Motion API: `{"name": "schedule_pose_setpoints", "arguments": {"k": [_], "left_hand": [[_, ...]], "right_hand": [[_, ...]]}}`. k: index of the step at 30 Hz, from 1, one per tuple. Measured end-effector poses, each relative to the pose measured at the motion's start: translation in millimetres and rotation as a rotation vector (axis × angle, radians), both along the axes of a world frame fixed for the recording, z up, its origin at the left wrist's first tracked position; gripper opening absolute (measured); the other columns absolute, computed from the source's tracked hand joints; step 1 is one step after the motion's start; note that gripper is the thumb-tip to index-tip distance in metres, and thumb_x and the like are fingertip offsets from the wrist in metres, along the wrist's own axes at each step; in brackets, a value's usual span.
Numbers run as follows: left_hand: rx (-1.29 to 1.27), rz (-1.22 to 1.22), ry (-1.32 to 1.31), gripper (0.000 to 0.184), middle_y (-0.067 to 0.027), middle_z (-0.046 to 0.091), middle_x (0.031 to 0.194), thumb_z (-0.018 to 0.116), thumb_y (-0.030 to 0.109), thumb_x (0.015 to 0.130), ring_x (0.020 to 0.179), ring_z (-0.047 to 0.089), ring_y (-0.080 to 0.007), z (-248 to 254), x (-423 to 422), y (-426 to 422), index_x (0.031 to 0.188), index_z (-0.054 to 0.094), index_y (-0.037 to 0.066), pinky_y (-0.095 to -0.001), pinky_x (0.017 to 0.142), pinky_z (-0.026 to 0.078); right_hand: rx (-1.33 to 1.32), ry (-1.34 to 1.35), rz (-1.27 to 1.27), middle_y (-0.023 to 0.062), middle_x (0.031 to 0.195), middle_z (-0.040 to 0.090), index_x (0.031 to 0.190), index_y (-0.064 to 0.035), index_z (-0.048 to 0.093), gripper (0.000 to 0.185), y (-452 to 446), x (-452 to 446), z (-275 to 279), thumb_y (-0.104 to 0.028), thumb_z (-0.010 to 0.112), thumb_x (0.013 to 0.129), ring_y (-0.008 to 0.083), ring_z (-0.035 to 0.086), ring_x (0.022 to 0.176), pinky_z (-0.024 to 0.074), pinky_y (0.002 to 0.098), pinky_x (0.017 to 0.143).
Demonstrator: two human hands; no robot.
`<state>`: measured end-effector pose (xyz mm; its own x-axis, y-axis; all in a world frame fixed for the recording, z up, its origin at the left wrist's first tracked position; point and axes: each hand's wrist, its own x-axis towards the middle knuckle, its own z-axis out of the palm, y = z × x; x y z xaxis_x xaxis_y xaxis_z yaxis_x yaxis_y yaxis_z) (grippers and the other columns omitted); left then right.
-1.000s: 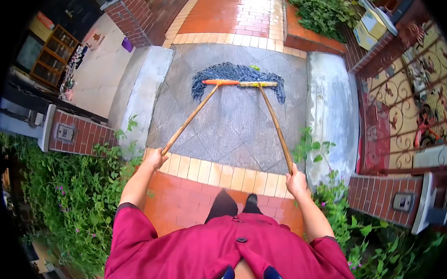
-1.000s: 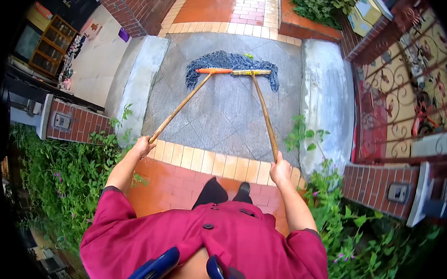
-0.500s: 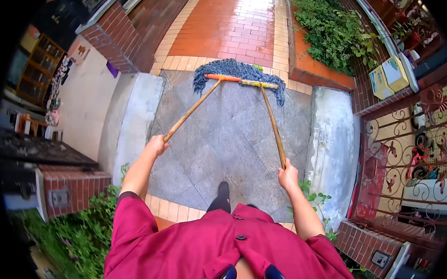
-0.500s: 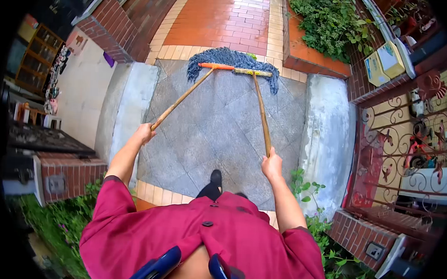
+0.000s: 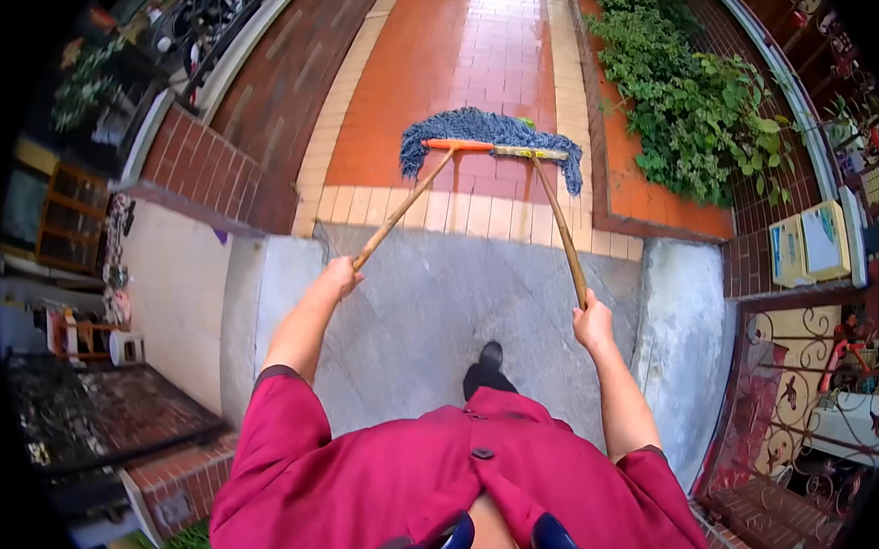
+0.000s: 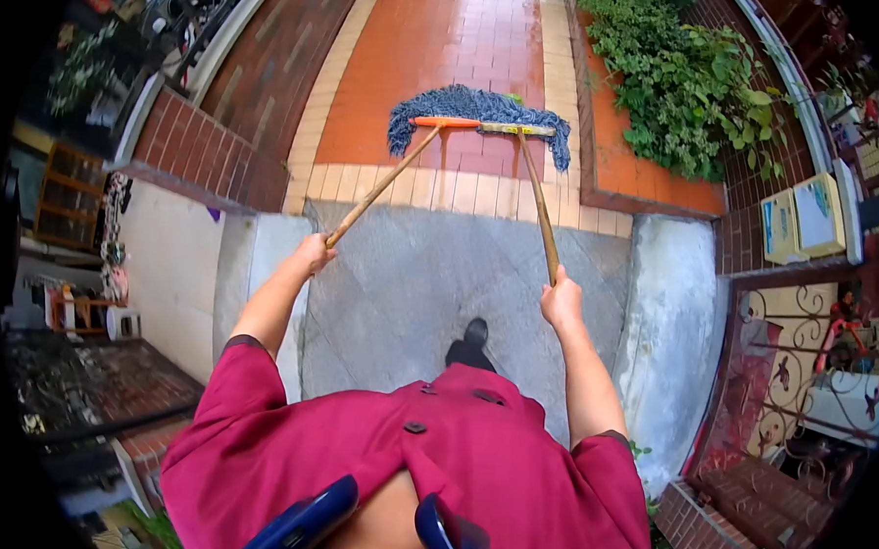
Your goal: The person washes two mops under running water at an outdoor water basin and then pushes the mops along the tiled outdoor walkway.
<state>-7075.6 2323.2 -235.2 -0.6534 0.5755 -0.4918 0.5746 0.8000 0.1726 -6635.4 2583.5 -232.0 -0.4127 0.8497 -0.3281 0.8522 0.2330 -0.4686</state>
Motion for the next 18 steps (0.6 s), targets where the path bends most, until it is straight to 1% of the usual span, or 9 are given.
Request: {"name": "schedule_pose_setpoints", "arguments": {"k": [4, 5, 8, 9, 12, 13, 14, 15, 18], "left_hand": [[-0.002, -0.022, 0.015, 0.036, -0.0240, 0.064, 0.096, 0.074, 0.024, 0.075, 0.094, 0.062, -0.0379, 11, -89, 103, 0.101, 0.064, 0.000, -0.0442, 0.081, 0.050], [0.024, 0.035, -0.027, 0.035, -0.0234, 0.064, 0.096, 0.073, 0.023, 0.076, 0.093, 0.062, -0.0380, 0, -117, 123, 0.100, 0.064, 0.000, -0.0436, 0.080, 0.050], [0.016, 0.061, -0.059, 0.034, -0.0229, 0.064, 0.095, 0.072, 0.022, 0.076, 0.091, 0.062, -0.0384, 19, -174, 204, 0.100, 0.063, 0.000, -0.0428, 0.079, 0.051], [-0.011, 0.068, -0.086, 0.033, -0.0231, 0.064, 0.096, 0.071, 0.022, 0.077, 0.091, 0.062, -0.0384, 13, -198, 231, 0.100, 0.062, 0.000, -0.0426, 0.078, 0.051], [-0.007, -0.031, -0.029, 0.031, -0.0228, 0.064, 0.097, 0.071, 0.021, 0.077, 0.092, 0.062, -0.0372, 8, -267, 311, 0.100, 0.062, 0.001, -0.0436, 0.078, 0.051], [0.093, -0.156, 0.066, 0.029, -0.0221, 0.065, 0.086, 0.070, 0.022, 0.078, 0.075, 0.067, -0.0340, -15, -304, 326, 0.097, 0.062, 0.002, -0.0431, 0.063, 0.055], [0.032, -0.131, 0.060, 0.030, -0.0215, 0.065, 0.084, 0.070, 0.021, 0.078, 0.073, 0.067, -0.0326, -27, -339, 354, 0.100, 0.061, 0.003, -0.0426, 0.058, 0.055], [0.038, -0.085, 0.024, 0.031, -0.0210, 0.065, 0.083, 0.070, 0.021, 0.079, 0.071, 0.067, -0.0318, -17, -367, 392, 0.102, 0.060, 0.002, -0.0418, 0.055, 0.055], [-0.047, -0.035, -0.088, 0.032, -0.0198, 0.064, 0.082, 0.068, 0.021, 0.081, 0.065, 0.066, -0.0292, 0, -404, 476, 0.105, 0.057, 0.002, -0.0396, 0.051, 0.054]], "right_hand": [[0.024, -0.045, -0.011, 0.0277, 0.095, 0.062, 0.122, 0.0011, 0.051, 0.048, 111, -88, 16, -0.013, 0.065, 0.079, 0.0412, 0.061, 0.094, 0.0485, 0.0434, 0.081], [0.018, -0.049, -0.015, 0.0276, 0.095, 0.063, 0.120, 0.0011, 0.052, 0.046, 138, -108, 17, -0.013, 0.065, 0.079, 0.0410, 0.061, 0.094, 0.0485, 0.0434, 0.081], [0.011, -0.042, -0.028, 0.0272, 0.094, 0.063, 0.116, 0.0008, 0.054, 0.041, 217, -174, 13, -0.014, 0.065, 0.079, 0.0406, 0.061, 0.094, 0.0485, 0.0435, 0.081], [0.018, -0.033, -0.034, 0.0271, 0.094, 0.063, 0.115, 0.0008, 0.055, 0.040, 240, -194, 10, -0.013, 0.064, 0.079, 0.0406, 0.061, 0.094, 0.0485, 0.0437, 0.081], [-0.017, -0.035, -0.044, 0.0274, 0.094, 0.062, 0.114, 0.0004, 0.055, 0.038, 313, -259, 8, -0.013, 0.063, 0.079, 0.0403, 0.060, 0.095, 0.0481, 0.0430, 0.083], [-0.025, -0.033, -0.033, 0.0273, 0.094, 0.062, 0.113, 0.0006, 0.055, 0.038, 333, -281, 11, -0.013, 0.064, 0.079, 0.0402, 0.060, 0.095, 0.0482, 0.0429, 0.083], [0.001, -0.019, -0.019, 0.0273, 0.094, 0.062, 0.113, 0.0009, 0.055, 0.039, 372, -309, 19, -0.014, 0.064, 0.078, 0.0401, 0.060, 0.095, 0.0482, 0.0428, 0.083], [0.125, -0.026, -0.013, 0.0259, 0.094, 0.063, 0.111, -0.0003, 0.056, 0.038, 403, -326, -2, -0.014, 0.065, 0.078, 0.0397, 0.060, 0.094, 0.0487, 0.0431, 0.081], [-0.011, -0.087, -0.042, 0.0228, 0.096, 0.064, 0.108, -0.0069, 0.058, 0.032, 491, -396, 21, -0.013, 0.066, 0.078, 0.0383, 0.061, 0.094, 0.0491, 0.0424, 0.080]]}}
